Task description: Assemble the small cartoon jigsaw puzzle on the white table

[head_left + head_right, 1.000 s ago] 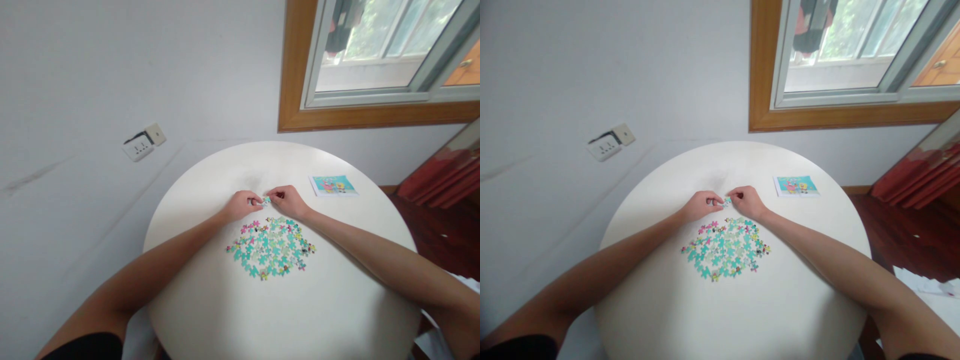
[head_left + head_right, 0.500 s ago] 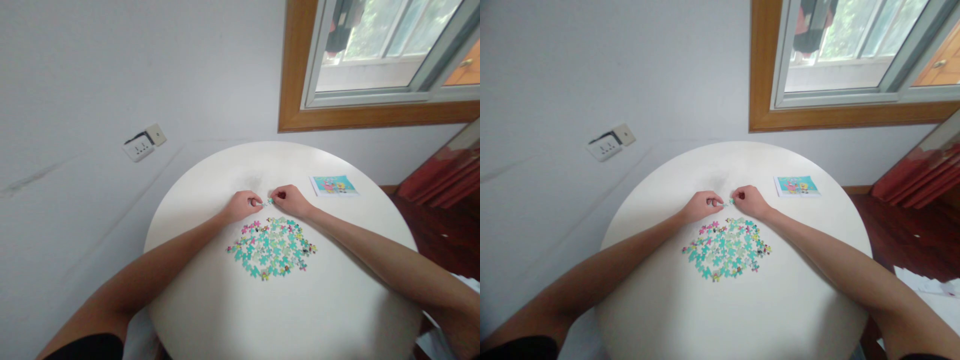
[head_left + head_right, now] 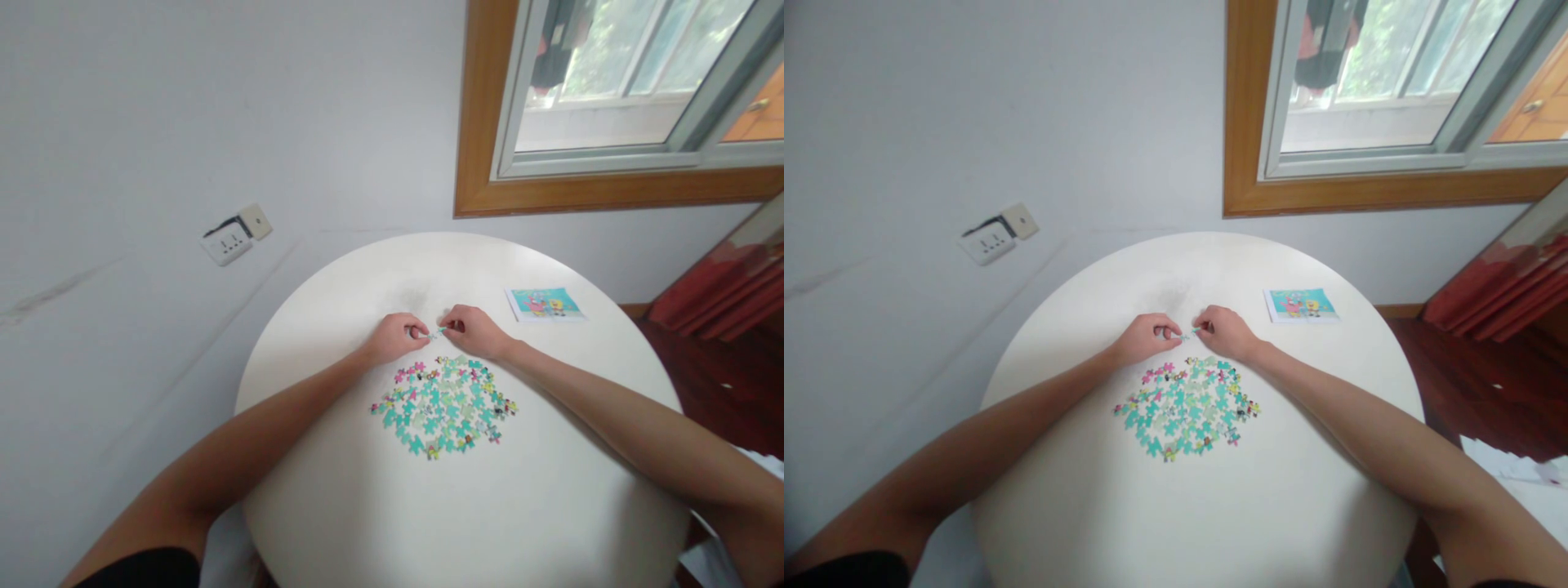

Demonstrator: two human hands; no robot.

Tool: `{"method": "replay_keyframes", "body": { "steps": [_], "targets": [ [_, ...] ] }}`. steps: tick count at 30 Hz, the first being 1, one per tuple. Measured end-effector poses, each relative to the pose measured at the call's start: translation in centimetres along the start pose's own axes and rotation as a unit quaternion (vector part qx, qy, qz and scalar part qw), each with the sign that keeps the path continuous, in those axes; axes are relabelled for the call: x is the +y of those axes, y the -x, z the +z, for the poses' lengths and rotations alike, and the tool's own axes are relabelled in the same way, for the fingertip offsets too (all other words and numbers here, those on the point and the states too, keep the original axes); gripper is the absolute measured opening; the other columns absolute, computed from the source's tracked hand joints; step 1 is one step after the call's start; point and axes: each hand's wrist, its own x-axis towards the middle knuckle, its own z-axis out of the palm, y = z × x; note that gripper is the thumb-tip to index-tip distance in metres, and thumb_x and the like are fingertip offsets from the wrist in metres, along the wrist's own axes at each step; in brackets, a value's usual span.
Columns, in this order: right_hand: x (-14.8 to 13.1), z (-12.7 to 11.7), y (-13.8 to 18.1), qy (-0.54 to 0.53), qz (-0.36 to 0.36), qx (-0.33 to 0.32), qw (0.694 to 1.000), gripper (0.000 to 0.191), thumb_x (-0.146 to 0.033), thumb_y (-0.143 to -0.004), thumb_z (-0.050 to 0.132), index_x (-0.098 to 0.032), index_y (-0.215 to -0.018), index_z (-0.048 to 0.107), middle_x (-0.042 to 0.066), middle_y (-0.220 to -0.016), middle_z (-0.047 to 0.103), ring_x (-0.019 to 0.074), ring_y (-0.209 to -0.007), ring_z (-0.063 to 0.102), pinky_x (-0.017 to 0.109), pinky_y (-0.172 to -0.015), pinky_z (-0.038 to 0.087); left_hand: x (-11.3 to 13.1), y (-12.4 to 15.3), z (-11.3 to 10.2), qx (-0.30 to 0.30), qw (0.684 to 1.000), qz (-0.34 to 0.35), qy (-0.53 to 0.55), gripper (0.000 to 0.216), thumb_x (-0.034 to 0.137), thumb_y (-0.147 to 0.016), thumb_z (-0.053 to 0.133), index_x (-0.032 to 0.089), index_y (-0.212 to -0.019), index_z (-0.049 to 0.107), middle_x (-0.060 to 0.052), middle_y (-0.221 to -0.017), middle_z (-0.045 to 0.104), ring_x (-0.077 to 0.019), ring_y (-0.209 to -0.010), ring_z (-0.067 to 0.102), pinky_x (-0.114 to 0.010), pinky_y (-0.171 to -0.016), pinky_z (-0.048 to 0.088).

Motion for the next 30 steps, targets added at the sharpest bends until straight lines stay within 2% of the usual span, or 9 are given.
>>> {"method": "replay_keyframes", "body": {
  "steps": [5,20,25,30],
  "targets": [
    [-0.53,0.35,-0.11,0.021,0.038,0.019,0.999,0.017,-0.024,-0.087,0.064,-0.020,-0.095,0.077,0.005,-0.087,0.070,0.0151,-0.072,0.057,0.027,-0.068,0.040,0.19,-0.01,0.12,-0.010,1.000,0.013,0.009,0.016,0.028,-0.074,0.075,0.019,-0.087,0.077,0.000,-0.074,0.066,-0.0127,-0.068,0.055,-0.025,-0.067,0.042],
    [-0.98,-0.10,0.00,0.107,0.066,0.019,0.992,0.018,-0.029,-0.092,0.058,-0.022,-0.098,0.074,0.005,-0.095,0.068,0.0169,-0.082,0.060,0.027,-0.070,0.039,0.28,-0.06,0.03,-0.012,1.000,0.008,-0.002,0.016,0.028,-0.074,0.073,0.018,-0.086,0.077,-0.001,-0.075,0.066,-0.0128,-0.067,0.053,-0.025,-0.066,0.040],
    [-0.86,-0.18,-0.10,0.097,0.075,0.020,0.992,0.020,-0.029,-0.092,0.057,-0.021,-0.099,0.074,0.006,-0.097,0.069,0.0171,-0.082,0.061,0.027,-0.072,0.040,0.28,-0.06,0.04,-0.015,1.000,0.009,-0.001,0.015,0.028,-0.074,0.072,0.018,-0.085,0.076,0.000,-0.075,0.066,-0.0127,-0.067,0.053,-0.025,-0.066,0.039],
    [-0.46,0.08,-0.23,0.048,0.094,0.051,0.993,0.027,-0.028,-0.094,0.053,-0.019,-0.110,0.073,0.007,-0.097,0.072,0.0160,-0.078,0.060,0.028,-0.075,0.042,0.36,-0.06,-0.11,-0.011,1.000,0.000,0.001,0.019,0.031,-0.074,0.074,0.017,-0.088,0.075,-0.001,-0.075,0.067,-0.0128,-0.067,0.052,-0.025,-0.066,0.040]
  ]
}}
